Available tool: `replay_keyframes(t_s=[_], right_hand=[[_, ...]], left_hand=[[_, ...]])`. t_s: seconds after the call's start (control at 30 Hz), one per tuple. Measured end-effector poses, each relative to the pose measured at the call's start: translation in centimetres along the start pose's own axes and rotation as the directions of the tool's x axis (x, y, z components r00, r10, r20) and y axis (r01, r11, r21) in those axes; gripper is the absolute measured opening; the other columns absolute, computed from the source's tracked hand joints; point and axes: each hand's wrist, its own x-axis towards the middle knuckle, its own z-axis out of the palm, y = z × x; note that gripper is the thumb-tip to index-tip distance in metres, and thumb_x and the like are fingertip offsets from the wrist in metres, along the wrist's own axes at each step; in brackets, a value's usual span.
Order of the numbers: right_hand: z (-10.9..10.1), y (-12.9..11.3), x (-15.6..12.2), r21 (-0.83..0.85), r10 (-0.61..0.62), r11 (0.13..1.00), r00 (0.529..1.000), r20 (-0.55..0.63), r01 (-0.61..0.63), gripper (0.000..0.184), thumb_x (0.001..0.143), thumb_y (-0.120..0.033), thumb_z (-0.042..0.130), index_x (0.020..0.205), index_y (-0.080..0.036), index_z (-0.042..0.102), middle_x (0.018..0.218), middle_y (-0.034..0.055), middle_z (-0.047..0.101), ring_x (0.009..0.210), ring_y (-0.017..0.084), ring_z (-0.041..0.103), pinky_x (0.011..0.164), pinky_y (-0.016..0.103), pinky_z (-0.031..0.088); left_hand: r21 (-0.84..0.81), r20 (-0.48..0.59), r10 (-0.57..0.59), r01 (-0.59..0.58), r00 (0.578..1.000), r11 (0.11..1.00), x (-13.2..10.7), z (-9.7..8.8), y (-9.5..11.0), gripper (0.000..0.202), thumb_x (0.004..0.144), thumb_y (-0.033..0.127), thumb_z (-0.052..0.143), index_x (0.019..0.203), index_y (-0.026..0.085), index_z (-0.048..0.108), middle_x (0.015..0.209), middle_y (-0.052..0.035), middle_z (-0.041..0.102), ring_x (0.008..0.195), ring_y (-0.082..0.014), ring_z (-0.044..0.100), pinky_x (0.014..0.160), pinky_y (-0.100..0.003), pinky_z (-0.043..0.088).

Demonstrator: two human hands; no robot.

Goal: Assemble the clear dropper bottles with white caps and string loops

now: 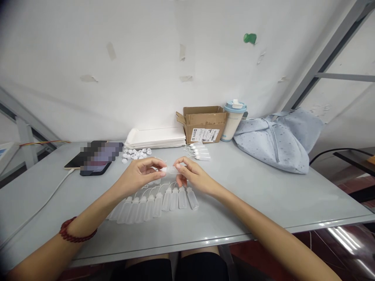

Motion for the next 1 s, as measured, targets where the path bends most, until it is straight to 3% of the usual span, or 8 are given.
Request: replay_keyframes(t_s=[0.43, 0.67, 1.0], right_hand=[[0.05, -0.05, -0.07, 0.003, -0.003, 1.0, 1.0, 0.002, 0.003, 0.032, 0.092, -0.051, 0.038, 0.095, -0.02, 0.042, 0.055, -0.0047, 0.053, 0.051, 0.01, 0.046, 0.055, 0.024, 0.036], [0.06, 0.01, -0.05, 0.014, 0.006, 1.0, 1.0, 0.003, -0.006, 0.033, 0.091, -0.053, 0.039, 0.095, -0.02, 0.041, 0.055, -0.0049, 0.053, 0.051, 0.01, 0.047, 0.054, 0.024, 0.036], [-0.01, 0.17, -0.01, 0.016, -0.002, 1.0, 1.0, 0.004, 0.002, 0.031, 0.092, -0.05, 0.037, 0.095, -0.019, 0.041, 0.057, -0.0042, 0.053, 0.053, 0.01, 0.048, 0.055, 0.025, 0.037]], left_hand=[[0.027, -0.013, -0.04, 0.04, 0.999, 0.999, -0.08, 0.09, 0.34, 0.025, 0.075, 0.04, 0.064, 0.085, 0.017, 0.067, 0.088, -0.0044, 0.067, 0.078, -0.0165, 0.06, 0.06, -0.024, 0.046], [0.019, -0.015, -0.089, 0.089, 0.996, 0.996, 0.07, 0.08, 0.11, 0.028, 0.074, 0.042, 0.064, 0.086, 0.016, 0.067, 0.083, -0.0037, 0.066, 0.069, -0.0141, 0.057, 0.058, -0.023, 0.045], [0.07, 0.109, -0.119, 0.112, 0.987, 0.991, 0.11, 0.1, 0.01, 0.037, 0.08, 0.048, 0.054, 0.077, 0.015, 0.068, 0.072, -0.0041, 0.066, 0.064, -0.0139, 0.056, 0.057, -0.023, 0.043]])
